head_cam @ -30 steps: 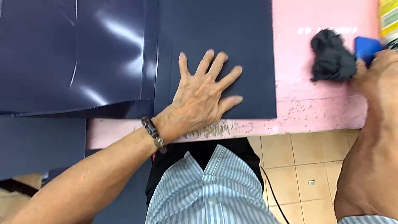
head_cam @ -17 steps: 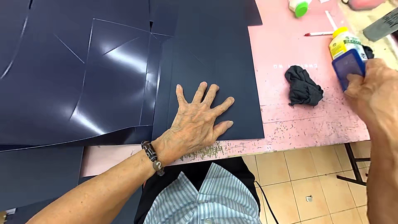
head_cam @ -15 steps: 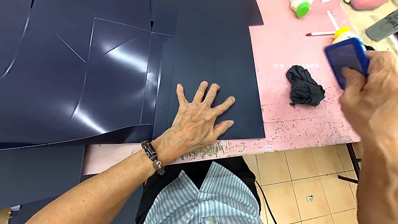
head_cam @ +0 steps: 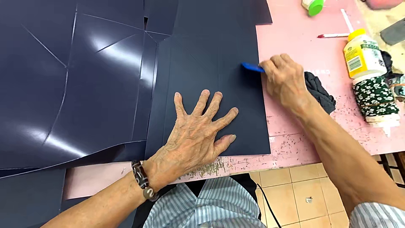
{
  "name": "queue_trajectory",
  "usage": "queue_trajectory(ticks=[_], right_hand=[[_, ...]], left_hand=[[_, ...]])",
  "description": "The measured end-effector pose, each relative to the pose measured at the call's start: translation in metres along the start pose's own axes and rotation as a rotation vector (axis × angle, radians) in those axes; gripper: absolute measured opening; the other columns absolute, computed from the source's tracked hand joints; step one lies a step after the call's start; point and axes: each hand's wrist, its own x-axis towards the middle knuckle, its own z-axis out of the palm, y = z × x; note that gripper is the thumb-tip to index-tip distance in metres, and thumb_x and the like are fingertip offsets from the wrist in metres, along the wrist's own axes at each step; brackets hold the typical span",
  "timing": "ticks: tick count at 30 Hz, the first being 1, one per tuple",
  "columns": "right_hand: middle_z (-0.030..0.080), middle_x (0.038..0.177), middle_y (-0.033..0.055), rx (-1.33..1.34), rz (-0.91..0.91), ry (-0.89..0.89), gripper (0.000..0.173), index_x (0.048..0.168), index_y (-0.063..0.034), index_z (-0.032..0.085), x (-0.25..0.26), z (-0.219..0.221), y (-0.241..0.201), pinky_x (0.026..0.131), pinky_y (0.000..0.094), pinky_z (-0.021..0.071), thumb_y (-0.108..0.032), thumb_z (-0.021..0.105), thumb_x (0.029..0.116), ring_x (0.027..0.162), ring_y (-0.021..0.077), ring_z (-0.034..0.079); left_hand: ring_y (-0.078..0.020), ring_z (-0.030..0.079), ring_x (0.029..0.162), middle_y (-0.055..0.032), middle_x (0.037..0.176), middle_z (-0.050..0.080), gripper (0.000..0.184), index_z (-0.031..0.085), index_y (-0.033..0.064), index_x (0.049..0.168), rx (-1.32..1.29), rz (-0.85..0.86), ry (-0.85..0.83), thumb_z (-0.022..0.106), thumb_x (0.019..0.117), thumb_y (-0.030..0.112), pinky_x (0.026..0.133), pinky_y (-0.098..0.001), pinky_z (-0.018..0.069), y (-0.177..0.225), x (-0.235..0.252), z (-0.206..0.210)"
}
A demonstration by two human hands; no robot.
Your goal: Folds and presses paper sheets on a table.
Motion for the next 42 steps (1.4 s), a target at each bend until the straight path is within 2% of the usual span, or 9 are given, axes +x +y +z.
queue_trajectory(ticks=[7, 12, 27, 31, 33, 35, 38, 41, 42], right_hand=[[0.067, 0.097, 0.0315, 0.045, 0.013, -0.059, 0.028, 0.100, 0.0110, 0.065, 0.066, 0.027, 0.049, 0.077, 0.0580, 0.0517, -0.009, 0.046, 0.1036, 0.095, 0.0496, 0.067], [0.068, 0.096, 0.0294, 0.097, 0.064, -0.134, 0.028, 0.104, 0.0079, 0.067, 0.028, 0.000, 0.005, 0.076, 0.0628, 0.0480, -0.013, 0.048, 0.1034, 0.092, 0.0495, 0.067], [0.066, 0.076, 0.0127, 0.217, -0.025, -0.154, 0.017, 0.089, -0.0004, 0.070, -0.130, -0.105, -0.132, 0.051, 0.0372, 0.0380, 0.001, 0.053, 0.0907, 0.063, 0.0266, 0.058], [0.070, 0.098, 0.0078, 0.479, 0.249, -0.087, 0.022, 0.112, 0.0006, 0.067, -0.130, -0.127, -0.101, 0.076, 0.0278, 0.0567, -0.018, 0.059, 0.1031, 0.088, 0.0094, 0.067], [0.070, 0.114, -0.0057, 0.691, 0.503, 0.004, 0.032, 0.126, -0.0092, 0.061, -0.128, -0.123, -0.075, 0.092, 0.0254, 0.0586, -0.027, 0.066, 0.1007, 0.104, 0.0012, 0.068], [0.070, 0.113, -0.0116, 0.894, 0.632, 0.008, 0.033, 0.129, -0.0143, 0.056, -0.115, -0.117, -0.060, 0.092, 0.0221, 0.0601, -0.022, 0.068, 0.0984, 0.104, 0.0000, 0.069], [0.072, 0.103, -0.0083, 0.734, 0.680, -0.115, 0.028, 0.122, -0.0112, 0.062, -0.108, -0.107, -0.038, 0.086, 0.0218, 0.0609, -0.023, 0.068, 0.0967, 0.093, -0.0006, 0.071], [0.069, 0.098, 0.0169, 0.390, 0.679, -0.402, 0.048, 0.118, 0.0001, 0.062, -0.114, -0.111, -0.014, 0.079, 0.0511, 0.0542, -0.043, 0.064, 0.0977, 0.087, 0.0248, 0.069], [0.067, 0.094, 0.0151, 0.357, 0.677, -0.470, 0.048, 0.116, -0.0010, 0.061, -0.115, -0.113, -0.011, 0.074, 0.0488, 0.0543, -0.046, 0.061, 0.0988, 0.082, 0.0231, 0.068]], left_hand=[[-0.0460, 0.033, 0.149, -0.0149, 0.160, 0.043, 0.060, 0.049, 0.0387, 0.152, -0.014, -0.018, 0.002, 0.028, 0.1020, 0.064, 0.104, -0.0858, 0.0127, 0.001, -0.001, 0.000], [-0.0413, 0.031, 0.151, -0.0138, 0.164, 0.036, 0.074, 0.039, 0.0108, 0.158, -0.029, -0.082, -0.120, 0.025, 0.1038, 0.060, 0.108, -0.0827, 0.0121, 0.004, 0.000, -0.012], [-0.0452, 0.024, 0.153, -0.0092, 0.167, 0.032, 0.075, 0.034, 0.0246, 0.161, 0.042, -0.099, -0.111, 0.016, 0.1012, 0.066, 0.102, -0.0887, 0.0069, -0.002, 0.004, -0.013], [-0.0548, 0.017, 0.151, -0.0102, 0.168, 0.029, 0.076, 0.032, 0.0268, 0.162, 0.035, -0.113, -0.131, 0.015, 0.1004, 0.068, 0.099, -0.0906, 0.0070, -0.003, 0.008, -0.013], [-0.0545, 0.015, 0.152, -0.0098, 0.169, 0.028, 0.075, 0.032, 0.0267, 0.162, 0.012, -0.134, -0.146, 0.017, 0.1004, 0.067, 0.101, -0.0897, 0.0063, 0.005, 0.014, -0.010], [-0.0536, 0.016, 0.152, -0.0092, 0.168, 0.030, 0.073, 0.035, 0.0262, 0.161, -0.012, -0.158, -0.122, 0.021, 0.1009, 0.065, 0.103, -0.0888, 0.0062, 0.023, 0.029, -0.004], [-0.0524, 0.015, 0.153, -0.0080, 0.168, 0.030, 0.069, 0.036, 0.0251, 0.161, -0.041, -0.157, -0.100, 0.023, 0.1031, 0.062, 0.104, -0.0878, 0.0046, 0.054, 0.055, 0.008], [-0.0528, 0.011, 0.154, -0.0082, 0.169, 0.027, 0.065, 0.032, 0.0240, 0.162, -0.051, -0.147, -0.125, 0.018, 0.1064, 0.054, 0.103, -0.0887, 0.0037, 0.066, 0.062, 0.012], [-0.0531, 0.011, 0.154, -0.0083, 0.169, 0.027, 0.062, 0.033, 0.0232, 0.162, -0.061, -0.145, -0.119, 0.017, 0.1074, 0.049, 0.102, -0.0890, 0.0040, 0.066, 0.062, 0.012]])
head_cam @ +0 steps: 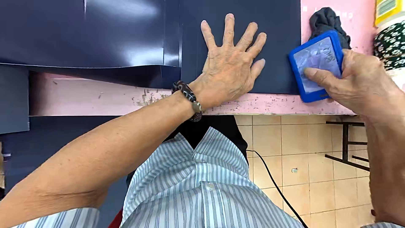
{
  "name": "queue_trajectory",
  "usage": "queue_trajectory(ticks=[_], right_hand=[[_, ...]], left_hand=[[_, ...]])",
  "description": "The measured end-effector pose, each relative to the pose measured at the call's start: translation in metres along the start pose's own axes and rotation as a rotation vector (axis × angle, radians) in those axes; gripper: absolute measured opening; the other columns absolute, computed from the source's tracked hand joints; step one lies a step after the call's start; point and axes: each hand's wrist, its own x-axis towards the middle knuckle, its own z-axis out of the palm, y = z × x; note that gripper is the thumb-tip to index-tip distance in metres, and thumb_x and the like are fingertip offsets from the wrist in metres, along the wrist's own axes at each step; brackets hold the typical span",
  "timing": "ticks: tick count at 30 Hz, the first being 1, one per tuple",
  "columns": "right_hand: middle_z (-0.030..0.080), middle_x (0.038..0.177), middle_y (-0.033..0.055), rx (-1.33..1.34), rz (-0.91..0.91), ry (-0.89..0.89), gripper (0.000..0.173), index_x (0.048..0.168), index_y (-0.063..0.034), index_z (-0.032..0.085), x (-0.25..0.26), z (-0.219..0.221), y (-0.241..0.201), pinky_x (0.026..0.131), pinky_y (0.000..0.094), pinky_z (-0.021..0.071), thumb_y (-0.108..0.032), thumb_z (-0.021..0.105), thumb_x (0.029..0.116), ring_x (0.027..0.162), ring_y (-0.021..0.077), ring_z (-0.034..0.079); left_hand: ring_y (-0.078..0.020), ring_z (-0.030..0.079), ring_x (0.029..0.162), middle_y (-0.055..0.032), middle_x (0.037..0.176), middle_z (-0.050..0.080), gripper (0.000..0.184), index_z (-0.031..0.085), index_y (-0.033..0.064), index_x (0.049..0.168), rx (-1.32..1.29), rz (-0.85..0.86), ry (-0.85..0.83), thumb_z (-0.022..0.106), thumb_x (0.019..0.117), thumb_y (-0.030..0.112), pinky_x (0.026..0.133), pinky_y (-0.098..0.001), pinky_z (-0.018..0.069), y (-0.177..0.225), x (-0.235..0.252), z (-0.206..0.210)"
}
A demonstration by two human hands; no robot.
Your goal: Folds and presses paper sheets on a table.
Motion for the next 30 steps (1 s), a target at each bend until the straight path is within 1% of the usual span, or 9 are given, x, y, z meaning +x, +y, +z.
queue_trajectory(ticks=[5, 9, 13, 16, 17, 19, 22, 27, 30], right_hand=[[0.066, 0.085, -0.0009, 0.111, -0.004, 0.039, 0.034, 0.108, -0.0060, 0.063, -0.008, 0.014, -0.012, 0.069, 0.0233, 0.0545, -0.039, 0.060, 0.1001, 0.074, 0.0000, 0.065], [0.066, 0.084, -0.0063, 0.232, -0.081, 0.074, 0.026, 0.106, -0.0081, 0.064, -0.007, 0.043, -0.050, 0.070, 0.0145, 0.0542, -0.033, 0.060, 0.1009, 0.075, -0.0071, 0.065], [0.060, 0.077, 0.0028, 0.201, -0.140, 0.070, 0.031, 0.099, -0.0059, 0.063, 0.006, 0.070, -0.097, 0.062, 0.0401, 0.0469, -0.037, 0.057, 0.0989, 0.069, 0.0146, 0.061], [0.060, 0.081, 0.0141, 0.160, -0.187, 0.040, 0.036, 0.107, 0.0003, 0.061, 0.002, 0.072, -0.107, 0.063, 0.0525, 0.0467, -0.035, 0.056, 0.1016, 0.073, 0.0289, 0.061], [0.062, 0.082, 0.0137, 0.144, -0.187, 0.051, 0.042, 0.109, -0.0007, 0.060, 0.001, 0.074, -0.104, 0.062, 0.0519, 0.0487, -0.042, 0.055, 0.1016, 0.072, 0.0280, 0.063], [0.066, 0.088, 0.0151, 0.158, -0.157, 0.046, 0.055, 0.117, -0.0006, 0.060, 0.002, 0.077, -0.098, 0.068, 0.0536, 0.0536, -0.053, 0.053, 0.1011, 0.077, 0.0275, 0.068], [0.066, 0.089, 0.0168, 0.162, -0.145, 0.045, 0.060, 0.118, 0.0006, 0.060, 0.007, 0.080, -0.094, 0.070, 0.0549, 0.0530, -0.056, 0.053, 0.0992, 0.079, 0.0281, 0.068], [0.064, 0.088, 0.0123, 0.137, -0.088, 0.039, 0.056, 0.117, -0.0012, 0.058, 0.004, 0.080, -0.111, 0.070, 0.0472, 0.0549, -0.054, 0.054, 0.1007, 0.076, 0.0201, 0.068], [0.065, 0.088, 0.0135, 0.154, -0.077, 0.044, 0.051, 0.116, -0.0009, 0.059, 0.006, 0.090, -0.141, 0.068, 0.0487, 0.0544, -0.049, 0.054, 0.1019, 0.076, 0.0225, 0.068]], left_hand=[[-0.0420, 0.024, 0.154, -0.0111, 0.162, 0.041, 0.067, 0.034, 0.0143, 0.161, -0.305, -0.089, 0.128, 0.017, 0.1088, 0.053, 0.111, -0.0826, -0.0031, -0.003, 0.000, -0.007], [-0.0364, 0.022, 0.156, -0.0168, 0.166, 0.032, 0.079, 0.025, 0.0079, 0.163, -0.455, -0.131, 0.222, 0.016, 0.1061, 0.061, 0.113, -0.0798, -0.0072, -0.004, 0.002, -0.006], [-0.0325, 0.014, 0.158, -0.0180, 0.168, 0.024, 0.072, 0.026, 0.0071, 0.162, -0.695, -0.169, 0.232, 0.023, 0.1079, 0.054, 0.118, -0.0732, -0.0087, -0.003, 0.002, -0.017], [-0.0366, 0.038, 0.146, -0.0233, 0.155, 0.042, 0.079, 0.022, 0.0040, 0.162, -0.674, -0.071, 0.233, 0.054, 0.1018, 0.043, 0.116, -0.0607, 0.0343, -0.013, -0.039, -0.049], [-0.0353, 0.039, 0.146, -0.0176, 0.154, 0.045, 0.080, 0.025, 0.0077, 0.162, -0.504, 0.019, 0.180, 0.061, 0.0993, 0.042, 0.115, -0.0589, 0.0379, -0.023, -0.066, -0.065], [-0.0356, 0.040, 0.148, -0.0111, 0.155, 0.051, 0.069, 0.040, 0.0164, 0.158, -0.133, 0.103, 0.103, 0.063, 0.0971, 0.040, 0.117, -0.0641, 0.0304, -0.058, -0.126, -0.100], [-0.0508, 0.051, 0.133, -0.0217, 0.130, 0.066, 0.050, 0.064, 0.0055, 0.129, 0.238, 0.013, 0.060, 0.048, 0.1031, 0.045, 0.107, -0.0737, 0.0326, -0.136, -0.198, -0.138], [-0.0454, 0.067, 0.082, -0.0207, 0.094, 0.067, 0.038, 0.065, 0.0035, 0.105, 0.208, -0.106, -0.029, 0.045, 0.1065, 0.036, 0.067, -0.0649, 0.0456, -0.204, -0.209, -0.124], [-0.0436, 0.065, 0.084, -0.0197, 0.089, 0.064, 0.039, 0.064, 0.0026, 0.107, 0.113, -0.110, -0.052, 0.058, 0.0988, 0.040, 0.068, -0.0610, 0.0446, -0.218, -0.196, -0.118]])
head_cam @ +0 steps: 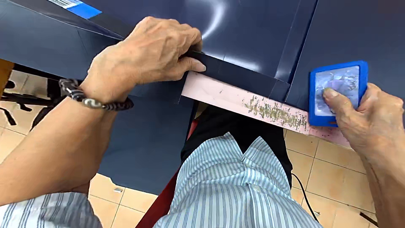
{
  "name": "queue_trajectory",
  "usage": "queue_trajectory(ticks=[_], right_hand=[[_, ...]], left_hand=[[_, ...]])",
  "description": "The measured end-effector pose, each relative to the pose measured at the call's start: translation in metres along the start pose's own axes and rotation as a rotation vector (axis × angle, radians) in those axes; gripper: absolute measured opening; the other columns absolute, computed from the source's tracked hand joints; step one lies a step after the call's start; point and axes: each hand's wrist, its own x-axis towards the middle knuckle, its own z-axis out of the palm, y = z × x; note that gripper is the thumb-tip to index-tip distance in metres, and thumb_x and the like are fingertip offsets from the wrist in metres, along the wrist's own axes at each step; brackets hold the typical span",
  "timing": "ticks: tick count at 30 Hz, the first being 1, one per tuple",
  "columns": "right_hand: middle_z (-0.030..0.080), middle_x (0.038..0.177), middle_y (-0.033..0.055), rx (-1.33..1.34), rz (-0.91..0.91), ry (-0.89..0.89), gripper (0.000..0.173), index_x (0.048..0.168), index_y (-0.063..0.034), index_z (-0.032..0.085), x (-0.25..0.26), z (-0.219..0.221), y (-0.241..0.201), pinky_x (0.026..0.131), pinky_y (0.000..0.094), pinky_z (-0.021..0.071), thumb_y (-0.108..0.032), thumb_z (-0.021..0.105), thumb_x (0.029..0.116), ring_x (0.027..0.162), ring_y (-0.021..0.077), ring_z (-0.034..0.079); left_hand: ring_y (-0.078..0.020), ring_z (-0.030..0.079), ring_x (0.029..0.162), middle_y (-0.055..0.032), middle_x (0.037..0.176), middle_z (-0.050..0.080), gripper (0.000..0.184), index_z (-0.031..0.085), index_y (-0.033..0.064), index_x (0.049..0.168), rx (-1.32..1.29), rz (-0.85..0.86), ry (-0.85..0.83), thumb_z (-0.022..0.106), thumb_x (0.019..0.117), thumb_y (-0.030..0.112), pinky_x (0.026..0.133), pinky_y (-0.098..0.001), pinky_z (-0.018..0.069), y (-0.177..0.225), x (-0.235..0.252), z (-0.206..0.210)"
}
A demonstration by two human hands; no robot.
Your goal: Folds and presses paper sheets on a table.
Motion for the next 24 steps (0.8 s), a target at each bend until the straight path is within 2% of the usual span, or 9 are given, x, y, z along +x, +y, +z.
queue_trajectory(ticks=[6, 8, 11, 14, 17, 19, 20, 22, 24], right_hand=[[0.065, 0.082, 0.0152, 0.027, -0.114, 0.000, 0.048, 0.110, 0.0002, 0.061, 0.019, 0.047, -0.062, 0.065, 0.0552, 0.0499, -0.047, 0.054, 0.1025, 0.075, 0.0317, 0.067], [0.063, 0.077, 0.0140, 0.009, -0.167, -0.021, 0.049, 0.106, -0.0012, 0.061, 0.026, 0.058, -0.077, 0.062, 0.0542, 0.0456, -0.049, 0.053, 0.1023, 0.072, 0.0323, 0.065], [0.064, 0.079, 0.0124, -0.003, -0.173, -0.069, 0.051, 0.111, -0.0032, 0.061, 0.027, 0.050, -0.065, 0.062, 0.0559, 0.0485, -0.053, 0.051, 0.1020, 0.073, 0.0313, 0.066], [0.065, 0.081, 0.0134, -0.010, -0.195, -0.037, 0.054, 0.113, 0.0007, 0.062, 0.021, 0.034, -0.032, 0.065, 0.0506, 0.0509, -0.051, 0.052, 0.1001, 0.073, 0.0260, 0.066], [0.064, 0.080, 0.0106, -0.025, -0.227, 0.003, 0.053, 0.110, 0.0019, 0.062, 0.017, 0.031, -0.023, 0.065, 0.0377, 0.0500, -0.049, 0.050, 0.1006, 0.073, 0.0160, 0.064], [0.065, 0.081, 0.0109, -0.014, -0.238, 0.010, 0.054, 0.111, 0.0027, 0.063, 0.019, 0.032, -0.023, 0.066, 0.0355, 0.0500, -0.049, 0.050, 0.1003, 0.073, 0.0141, 0.064], [0.065, 0.080, 0.0103, -0.015, -0.245, 0.010, 0.055, 0.111, 0.0030, 0.063, 0.019, 0.032, -0.023, 0.065, 0.0326, 0.0507, -0.050, 0.050, 0.1004, 0.073, 0.0120, 0.065], [0.065, 0.080, 0.0116, -0.038, -0.280, -0.009, 0.058, 0.113, 0.0041, 0.061, 0.021, 0.030, -0.024, 0.065, 0.0320, 0.0504, -0.051, 0.050, 0.1008, 0.073, 0.0128, 0.065], [0.063, 0.077, 0.0149, -0.095, -0.386, -0.059, 0.061, 0.112, 0.0050, 0.061, 0.027, 0.027, -0.030, 0.062, 0.0408, 0.0484, -0.054, 0.048, 0.1012, 0.069, 0.0221, 0.064]], left_hand=[[-0.0361, 0.065, 0.086, -0.0132, 0.087, 0.066, 0.035, 0.067, 0.0093, 0.099, -0.058, -0.081, -0.076, 0.078, 0.0855, 0.039, 0.074, -0.0594, 0.0444, -0.008, 0.028, 0.000], [-0.0352, 0.064, 0.080, -0.0119, 0.081, 0.064, 0.033, 0.067, 0.0099, 0.092, -0.067, -0.079, -0.087, 0.078, 0.0850, 0.041, 0.068, -0.0589, 0.0436, -0.007, 0.030, 0.000], [-0.0315, 0.060, 0.070, -0.0086, 0.069, 0.057, 0.034, 0.063, 0.0090, 0.081, -0.123, -0.027, -0.055, 0.072, 0.0905, 0.040, 0.062, -0.0547, 0.0412, -0.001, 0.026, 0.003], [-0.0283, 0.065, 0.072, -0.0069, 0.070, 0.063, 0.027, 0.069, 0.0083, 0.089, -0.205, 0.054, 0.018, 0.067, 0.0955, 0.034, 0.069, -0.0526, 0.0471, 0.025, 0.026, 0.011], [-0.0308, 0.063, 0.068, -0.0080, 0.070, 0.060, 0.032, 0.067, 0.0080, 0.103, -0.035, 0.050, 0.112, 0.054, 0.1035, 0.037, 0.063, -0.0490, 0.0457, 0.035, 0.007, 0.012], [-0.0379, 0.065, 0.079, -0.0152, 0.077, 0.063, 0.040, 0.066, 0.0021, 0.099, 0.151, 0.059, 0.203, 0.044, 0.1075, 0.035, 0.087, -0.0586, 0.0469, 0.023, -0.021, -0.001], [-0.0421, 0.066, 0.088, -0.0195, 0.084, 0.064, 0.043, 0.063, -0.0008, 0.098, 0.207, 0.038, 0.222, 0.039, 0.1092, 0.033, 0.100, -0.0638, 0.0407, 0.015, -0.036, -0.008], [-0.0466, 0.065, 0.104, -0.0246, 0.098, 0.067, 0.047, 0.062, -0.0036, 0.100, 0.246, -0.048, 0.240, 0.034, 0.1106, 0.032, 0.108, -0.0706, 0.0317, -0.007, -0.057, -0.012], [-0.0454, 0.066, 0.110, -0.0238, 0.110, 0.068, 0.049, 0.063, -0.0015, 0.106, 0.197, -0.117, 0.186, 0.030, 0.1103, 0.034, 0.105, -0.0734, 0.0321, -0.030, -0.060, 0.001]])
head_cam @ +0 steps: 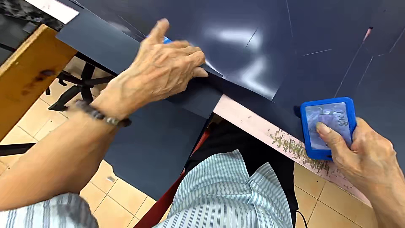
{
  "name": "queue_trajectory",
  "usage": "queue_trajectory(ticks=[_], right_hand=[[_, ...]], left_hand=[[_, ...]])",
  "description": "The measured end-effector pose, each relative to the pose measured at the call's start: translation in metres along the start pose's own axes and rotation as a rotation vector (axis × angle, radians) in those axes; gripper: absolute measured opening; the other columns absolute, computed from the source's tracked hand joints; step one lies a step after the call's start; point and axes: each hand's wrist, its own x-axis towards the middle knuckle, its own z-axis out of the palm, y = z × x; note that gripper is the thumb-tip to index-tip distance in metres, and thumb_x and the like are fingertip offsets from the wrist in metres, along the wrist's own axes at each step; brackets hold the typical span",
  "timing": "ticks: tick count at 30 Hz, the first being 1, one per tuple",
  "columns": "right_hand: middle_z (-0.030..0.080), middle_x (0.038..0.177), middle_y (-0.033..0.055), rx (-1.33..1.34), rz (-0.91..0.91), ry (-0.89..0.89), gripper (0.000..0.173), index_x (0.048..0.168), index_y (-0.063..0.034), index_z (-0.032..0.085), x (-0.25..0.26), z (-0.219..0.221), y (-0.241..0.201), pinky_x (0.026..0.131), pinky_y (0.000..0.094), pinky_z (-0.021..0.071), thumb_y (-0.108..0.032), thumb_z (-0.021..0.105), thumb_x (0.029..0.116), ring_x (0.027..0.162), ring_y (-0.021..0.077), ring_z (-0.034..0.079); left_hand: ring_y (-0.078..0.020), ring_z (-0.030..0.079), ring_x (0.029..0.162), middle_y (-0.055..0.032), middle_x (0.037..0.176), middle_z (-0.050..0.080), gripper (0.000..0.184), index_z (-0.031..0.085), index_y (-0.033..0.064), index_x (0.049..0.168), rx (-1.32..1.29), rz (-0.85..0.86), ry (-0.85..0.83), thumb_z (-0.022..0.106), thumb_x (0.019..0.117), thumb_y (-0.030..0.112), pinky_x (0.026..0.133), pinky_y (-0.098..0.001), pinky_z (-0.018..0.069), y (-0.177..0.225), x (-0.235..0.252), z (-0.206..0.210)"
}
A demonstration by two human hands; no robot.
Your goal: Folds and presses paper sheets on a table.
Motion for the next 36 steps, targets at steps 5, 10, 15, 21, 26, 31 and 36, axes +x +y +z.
queue_trajectory(ticks=[5, 10, 15, 21, 26, 31, 36], right_hand=[[0.057, 0.064, 0.0057, -0.174, -0.602, -0.135, 0.042, 0.090, -0.0070, 0.067, 0.037, -0.011, -0.023, 0.051, 0.0407, 0.0394, -0.041, 0.047, 0.1036, 0.056, 0.0243, 0.056], [0.069, 0.080, 0.0069, -0.161, -0.699, -0.305, 0.033, 0.097, -0.0116, 0.070, 0.055, -0.037, -0.025, 0.064, 0.0431, 0.0458, -0.029, 0.045, 0.1076, 0.076, 0.0253, 0.064], [0.063, 0.072, 0.0043, -0.131, -0.846, -0.332, 0.026, 0.086, -0.0113, 0.066, 0.086, -0.021, -0.008, 0.070, 0.0414, 0.0397, -0.015, 0.045, 0.1015, 0.074, 0.0226, 0.059], [0.060, 0.069, 0.0011, -0.070, -0.980, -0.300, 0.025, 0.084, -0.0094, 0.068, 0.127, 0.001, -0.042, 0.063, 0.0353, 0.0373, -0.014, 0.049, 0.1001, 0.069, 0.0181, 0.053], [0.055, 0.066, 0.0036, -0.035, -1.131, -0.253, 0.024, 0.085, -0.0070, 0.068, 0.174, 0.037, -0.102, 0.062, 0.0380, 0.0324, -0.010, 0.049, 0.0998, 0.067, 0.0221, 0.049], [0.060, 0.073, 0.0142, -0.038, -1.192, -0.075, 0.021, 0.093, -0.0017, 0.067, 0.196, 0.072, -0.136, 0.065, 0.0447, 0.0359, -0.005, 0.049, 0.1025, 0.075, 0.0344, 0.055], [0.064, 0.084, 0.0152, -0.049, -1.148, -0.094, 0.025, 0.105, -0.0027, 0.074, 0.180, 0.057, -0.122, 0.072, 0.0449, 0.0424, -0.001, 0.050, 0.1006, 0.085, 0.0353, 0.060]], left_hand=[[-0.0460, 0.067, 0.096, -0.0194, 0.093, 0.068, 0.041, 0.065, 0.0044, 0.106, -0.096, 0.085, -0.086, 0.046, 0.1037, 0.041, 0.098, -0.0731, 0.0376, -0.021, 0.035, 0.018], [-0.0414, 0.060, 0.097, -0.0151, 0.093, 0.061, 0.046, 0.064, 0.0075, 0.102, -0.140, 0.173, -0.046, 0.046, 0.1010, 0.050, 0.082, -0.0581, 0.0440, -0.034, 0.045, 0.030], [-0.0451, 0.051, 0.122, -0.0151, 0.110, 0.061, 0.039, 0.064, 0.0113, 0.103, -0.331, 0.195, 0.022, 0.047, 0.1012, 0.046, 0.106, -0.0744, 0.0232, -0.039, 0.040, 0.049], [-0.0439, 0.050, 0.127, -0.0144, 0.113, 0.060, 0.040, 0.063, 0.0109, 0.105, -0.405, 0.169, 0.041, 0.047, 0.0999, 0.047, 0.109, -0.0773, 0.0161, -0.038, 0.040, 0.052], [-0.0392, 0.052, 0.126, -0.0107, 0.111, 0.062, 0.039, 0.059, 0.0106, 0.110, -0.475, 0.145, 0.063, 0.045, 0.1009, 0.045, 0.110, -0.0772, 0.0146, -0.039, 0.040, 0.055], [-0.0152, 0.060, 0.115, -0.0082, 0.113, 0.065, 0.033, 0.054, 0.0000, 0.128, -0.625, 0.013, 0.176, 0.038, 0.1080, 0.021, 0.109, -0.0408, 0.0424, -0.039, 0.035, 0.042], [-0.0126, 0.065, 0.092, -0.0123, 0.102, 0.069, 0.029, 0.066, 0.0025, 0.117, -0.307, -0.453, 0.424, 0.054, 0.1069, 0.026, 0.082, -0.0291, 0.0504, 0.008, -0.023, -0.006]])
